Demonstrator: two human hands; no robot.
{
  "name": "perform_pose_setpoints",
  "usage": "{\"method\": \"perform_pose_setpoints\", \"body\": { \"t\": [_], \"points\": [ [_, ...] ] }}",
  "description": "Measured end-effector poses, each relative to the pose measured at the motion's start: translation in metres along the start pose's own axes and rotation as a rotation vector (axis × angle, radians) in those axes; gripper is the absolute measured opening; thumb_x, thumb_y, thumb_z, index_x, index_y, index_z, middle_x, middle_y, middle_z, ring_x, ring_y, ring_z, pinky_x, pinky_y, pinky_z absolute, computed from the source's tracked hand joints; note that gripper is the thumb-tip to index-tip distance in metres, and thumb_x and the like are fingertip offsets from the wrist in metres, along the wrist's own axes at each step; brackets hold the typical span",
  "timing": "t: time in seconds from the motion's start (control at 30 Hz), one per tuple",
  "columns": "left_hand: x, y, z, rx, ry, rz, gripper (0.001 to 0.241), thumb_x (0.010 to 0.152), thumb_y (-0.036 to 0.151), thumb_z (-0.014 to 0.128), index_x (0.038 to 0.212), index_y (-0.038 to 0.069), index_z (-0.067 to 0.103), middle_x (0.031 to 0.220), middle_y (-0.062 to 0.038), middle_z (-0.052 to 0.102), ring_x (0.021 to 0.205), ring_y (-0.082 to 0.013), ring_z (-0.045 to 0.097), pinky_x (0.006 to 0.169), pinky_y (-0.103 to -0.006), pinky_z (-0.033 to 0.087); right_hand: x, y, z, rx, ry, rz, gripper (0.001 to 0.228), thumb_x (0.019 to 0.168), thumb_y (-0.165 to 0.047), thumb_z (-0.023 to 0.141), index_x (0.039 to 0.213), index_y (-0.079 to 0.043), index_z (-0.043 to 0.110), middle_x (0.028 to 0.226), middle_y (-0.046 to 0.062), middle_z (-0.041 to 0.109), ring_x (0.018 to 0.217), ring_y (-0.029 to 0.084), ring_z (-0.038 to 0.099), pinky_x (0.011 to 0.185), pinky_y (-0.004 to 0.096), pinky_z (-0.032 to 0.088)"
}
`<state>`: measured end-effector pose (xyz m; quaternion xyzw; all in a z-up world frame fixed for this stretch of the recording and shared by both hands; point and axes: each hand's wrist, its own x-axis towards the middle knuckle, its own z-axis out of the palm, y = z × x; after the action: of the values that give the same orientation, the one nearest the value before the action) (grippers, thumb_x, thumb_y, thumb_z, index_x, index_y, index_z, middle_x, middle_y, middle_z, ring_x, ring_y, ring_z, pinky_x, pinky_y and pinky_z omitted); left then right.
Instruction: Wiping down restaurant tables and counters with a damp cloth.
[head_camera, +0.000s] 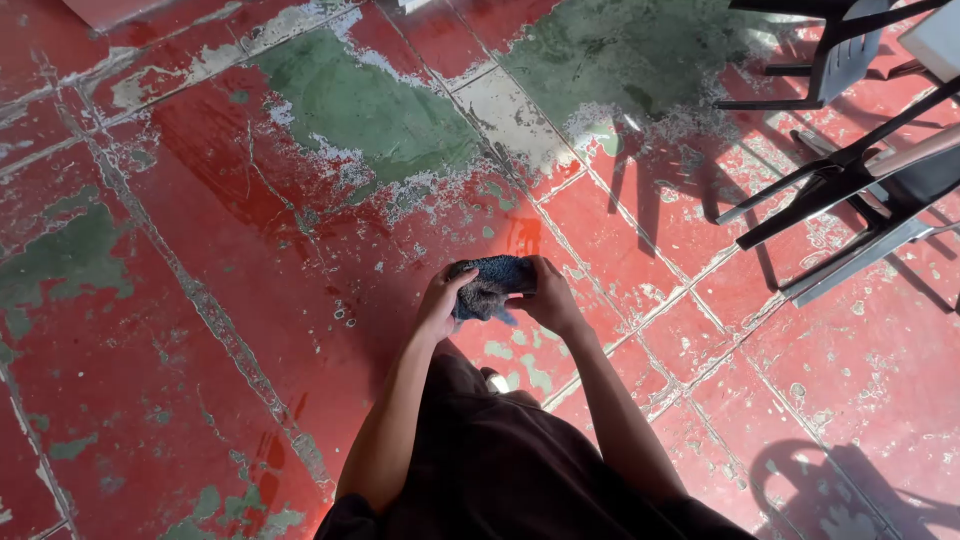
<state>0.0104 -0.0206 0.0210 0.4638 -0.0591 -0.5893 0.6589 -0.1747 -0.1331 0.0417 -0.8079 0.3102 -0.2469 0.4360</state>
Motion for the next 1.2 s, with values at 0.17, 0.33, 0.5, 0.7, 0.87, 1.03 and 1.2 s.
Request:
{"method": "perform_pose_setpoints", "body": {
  "t": [0.17,0.33,0.5,0.7,0.87,1.03,1.2],
  "points": [
    [0.102,0.052,0.002,-0.026,-0.046,0.004,0.027,0.088,0.012,0.074,0.111,0.003,0.062,0.098,-0.011,0.070,0.083,-0.0262,0.074,0.065,-0.0475,0.064,0.110,0.054,0.000,-0.195,0.030,0.033,0.035,0.076,-0.009,0.081,0.107,-0.003,0.066,0.100,0.017,0.069,0.091,0.038,0.069,0.075,0.045,0.055],
    [0.218,0.132,-0.002,0.011,-0.062,0.027,0.036,0.084,0.008,0.078,0.116,-0.001,0.063,0.102,-0.013,0.072,0.087,-0.0262,0.074,0.070,-0.0463,0.063,0.260,0.101,0.006,-0.150,0.066,0.107,0.024,0.084,-0.007,0.076,0.107,-0.007,0.070,0.097,0.016,0.071,0.088,0.033,0.072,0.074,0.042,0.057],
    [0.354,0.198,-0.028,0.197,-0.062,0.200,0.073,0.066,-0.003,0.087,0.132,0.001,0.056,0.117,-0.013,0.071,0.102,-0.0259,0.073,0.086,-0.0395,0.064,0.399,0.141,0.021,0.292,-0.081,0.182,0.030,0.087,0.000,0.066,0.117,-0.003,0.063,0.096,0.010,0.074,0.087,0.017,0.073,0.075,0.033,0.058],
    [0.467,0.286,-0.024,1.261,0.018,0.435,0.068,0.064,0.016,0.097,0.122,0.004,0.064,0.111,-0.011,0.071,0.096,-0.0233,0.070,0.081,-0.0387,0.059,0.544,0.141,-0.002,0.694,-0.016,0.271,0.043,0.081,0.011,0.061,0.123,-0.001,0.059,0.100,0.009,0.073,0.089,0.015,0.069,0.076,0.029,0.056],
    [0.562,0.341,-0.007,1.200,0.111,0.055,0.041,0.088,0.032,0.085,0.117,0.004,0.077,0.093,-0.014,0.074,0.083,-0.0256,0.070,0.079,-0.0414,0.054,0.666,0.161,-0.016,0.999,-0.025,0.342,0.052,0.078,0.013,0.057,0.127,-0.006,0.056,0.100,0.008,0.069,0.086,0.017,0.067,0.075,0.030,0.055],
    [0.705,0.391,0.014,0.295,0.047,0.137,0.045,0.080,0.015,0.082,0.121,0.001,0.071,0.101,-0.008,0.076,0.089,-0.0199,0.070,0.078,-0.0370,0.055,0.809,0.214,-0.045,1.074,-0.069,0.343,0.061,0.077,0.014,0.056,0.133,-0.010,0.052,0.106,0.008,0.066,0.093,0.017,0.066,0.080,0.030,0.055],
    [0.797,0.499,0.079,-0.055,0.008,0.183,0.052,0.079,0.013,0.078,0.128,0.002,0.063,0.115,-0.012,0.073,0.099,-0.0225,0.073,0.089,-0.0396,0.059,0.977,0.250,-0.089,0.766,-0.140,0.280,0.062,0.081,0.015,0.063,0.136,-0.010,0.050,0.112,0.010,0.068,0.095,0.016,0.065,0.078,0.030,0.054]
  ]
}}
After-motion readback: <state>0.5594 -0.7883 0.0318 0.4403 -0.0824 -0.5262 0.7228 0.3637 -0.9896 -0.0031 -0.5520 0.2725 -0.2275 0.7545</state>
